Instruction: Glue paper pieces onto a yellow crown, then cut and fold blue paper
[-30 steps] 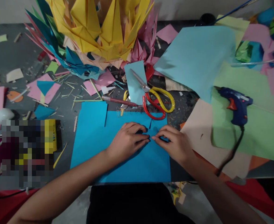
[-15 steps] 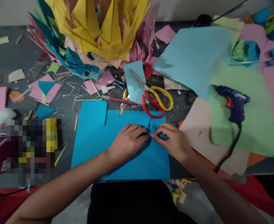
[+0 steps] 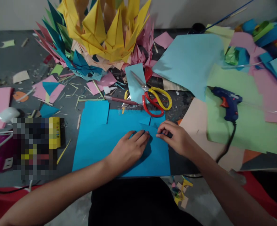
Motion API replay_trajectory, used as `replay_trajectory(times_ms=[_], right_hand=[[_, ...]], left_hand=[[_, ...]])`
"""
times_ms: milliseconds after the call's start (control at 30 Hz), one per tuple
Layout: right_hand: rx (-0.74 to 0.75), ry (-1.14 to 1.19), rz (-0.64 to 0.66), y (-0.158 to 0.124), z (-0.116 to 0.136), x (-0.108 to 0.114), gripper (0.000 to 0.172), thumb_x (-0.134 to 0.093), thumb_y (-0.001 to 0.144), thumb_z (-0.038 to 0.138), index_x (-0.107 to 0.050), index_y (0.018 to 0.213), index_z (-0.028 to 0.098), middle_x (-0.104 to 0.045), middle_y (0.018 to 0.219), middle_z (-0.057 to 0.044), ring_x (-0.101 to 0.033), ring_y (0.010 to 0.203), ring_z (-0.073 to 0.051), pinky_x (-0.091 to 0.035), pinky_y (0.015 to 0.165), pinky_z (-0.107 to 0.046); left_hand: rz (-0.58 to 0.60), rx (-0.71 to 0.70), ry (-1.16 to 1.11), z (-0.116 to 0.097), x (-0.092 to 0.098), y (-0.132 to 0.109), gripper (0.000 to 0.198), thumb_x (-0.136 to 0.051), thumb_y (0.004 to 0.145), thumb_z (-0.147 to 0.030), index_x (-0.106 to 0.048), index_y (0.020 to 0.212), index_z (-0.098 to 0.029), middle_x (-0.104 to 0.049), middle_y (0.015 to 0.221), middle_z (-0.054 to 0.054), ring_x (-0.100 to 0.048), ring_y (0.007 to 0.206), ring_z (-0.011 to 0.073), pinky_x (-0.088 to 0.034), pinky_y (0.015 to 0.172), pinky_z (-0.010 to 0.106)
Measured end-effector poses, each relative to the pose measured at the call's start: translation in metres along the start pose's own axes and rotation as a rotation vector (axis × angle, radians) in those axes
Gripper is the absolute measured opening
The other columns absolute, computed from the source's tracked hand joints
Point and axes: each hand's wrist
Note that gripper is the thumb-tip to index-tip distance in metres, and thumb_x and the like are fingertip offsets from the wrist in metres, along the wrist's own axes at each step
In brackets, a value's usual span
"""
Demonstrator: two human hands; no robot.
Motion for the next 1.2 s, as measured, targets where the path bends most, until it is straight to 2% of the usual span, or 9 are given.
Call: replay_trajectory(times_ms=[200, 333, 433, 633, 800, 867, 967, 1100, 1200], right_hand=[[0.073, -0.036, 0.027, -0.002, -0.002, -0.001, 0.005, -0.053, 0.084, 0.02, -0.058, 0.084, 0.021, -0.058, 0.09, -0.003, -0.058, 0.076, -0.014, -0.046, 0.066, -0.026], [0.187, -0.153, -0.058, -0.004, -0.001, -0.007, 0.012, -0.051, 0.086, 0.023, -0.061, 0.089, 0.02, -0.058, 0.091, -0.007, -0.059, 0.085, -0.019, -0.049, 0.07, -0.03], [0.249, -0.192, -0.103, -0.005, -0.001, -0.012, 0.013, -0.052, 0.086, 0.025, -0.063, 0.09, 0.019, -0.058, 0.089, -0.008, -0.059, 0.084, -0.02, -0.05, 0.072, -0.033], [0.25, -0.238, -0.068, -0.004, 0.0, -0.013, 0.018, -0.045, 0.09, 0.022, -0.063, 0.094, 0.02, -0.059, 0.09, -0.007, -0.059, 0.083, -0.019, -0.052, 0.072, -0.034], [0.291, -0.291, -0.093, -0.004, 0.003, -0.011, 0.02, -0.043, 0.09, 0.02, -0.063, 0.093, 0.016, -0.061, 0.085, -0.008, -0.06, 0.079, -0.02, -0.053, 0.067, -0.033], [0.307, -0.287, -0.135, -0.005, 0.009, -0.011, 0.018, -0.045, 0.09, 0.022, -0.062, 0.093, 0.016, -0.062, 0.085, -0.008, -0.061, 0.078, -0.019, -0.052, 0.067, -0.032], [0.312, -0.225, -0.228, -0.009, 0.021, -0.017, 0.018, -0.051, 0.087, 0.032, -0.059, 0.094, 0.018, -0.063, 0.085, -0.007, -0.062, 0.077, -0.018, -0.052, 0.066, -0.029], [0.275, -0.132, -0.354, -0.011, 0.035, -0.027, 0.035, -0.058, 0.08, 0.044, -0.054, 0.101, 0.016, -0.063, 0.088, -0.009, -0.063, 0.079, -0.02, -0.053, 0.063, -0.029], [0.199, -0.083, -0.345, -0.008, 0.038, -0.028, 0.022, -0.053, 0.085, 0.034, -0.054, 0.101, 0.019, -0.064, 0.091, -0.008, -0.063, 0.08, -0.019, -0.053, 0.065, -0.029]], left_hand=[[-0.032, -0.082, -0.149, 0.018, 0.002, -0.007, 0.029, -0.041, 0.088, -0.012, -0.058, 0.112, -0.01, -0.058, 0.123, 0.012, -0.055, 0.112, 0.0245, -0.048, 0.087, 0.039], [-0.062, -0.069, -0.278, 0.03, 0.004, 0.0, 0.027, -0.044, 0.087, -0.014, -0.06, 0.108, -0.014, -0.063, 0.116, 0.008, -0.059, 0.105, 0.0217, -0.049, 0.086, 0.036], [-0.073, -0.044, -0.269, 0.037, 0.006, 0.011, 0.027, -0.047, 0.086, -0.016, -0.058, 0.111, -0.014, -0.062, 0.117, 0.009, -0.057, 0.107, 0.0233, -0.048, 0.087, 0.037], [0.072, -0.11, -0.196, 0.051, 0.015, 0.027, 0.029, -0.055, 0.084, -0.022, -0.057, 0.112, -0.016, -0.061, 0.114, 0.008, -0.057, 0.103, 0.0228, -0.047, 0.083, 0.034], [0.196, -0.173, -0.08, 0.06, 0.027, 0.037, 0.02, -0.063, 0.078, -0.023, -0.062, 0.096, -0.016, -0.066, 0.093, 0.007, -0.06, 0.09, 0.0237, -0.047, 0.071, 0.031], [0.267, -0.118, -0.08, 0.058, 0.033, 0.039, 0.01, -0.061, 0.078, -0.021, -0.062, 0.086, -0.016, -0.067, 0.083, 0.005, -0.062, 0.08, 0.0225, -0.045, 0.063, 0.029], [0.29, 0.097, -0.187, 0.052, 0.041, 0.04, 0.006, -0.057, 0.08, -0.021, -0.061, 0.081, -0.017, -0.066, 0.074, 0.003, -0.062, 0.065, 0.0195, -0.038, 0.051, 0.025], [0.169, 0.373, -0.543, 0.039, 0.045, 0.038, 0.01, -0.053, 0.081, -0.022, -0.061, 0.082, -0.016, -0.065, 0.071, 0.002, -0.06, 0.062, 0.0157, -0.037, 0.051, 0.023], [0.192, 0.443, -0.885, 0.031, 0.046, 0.033, 0.015, -0.05, 0.084, -0.023, -0.062, 0.083, -0.015, -0.065, 0.073, 0.001, -0.06, 0.065, 0.0134, -0.041, 0.054, 0.021]])
Point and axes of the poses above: each hand's wrist, its own y-axis towards the middle knuckle, its own x-axis out of the back of the hand, z = x × y
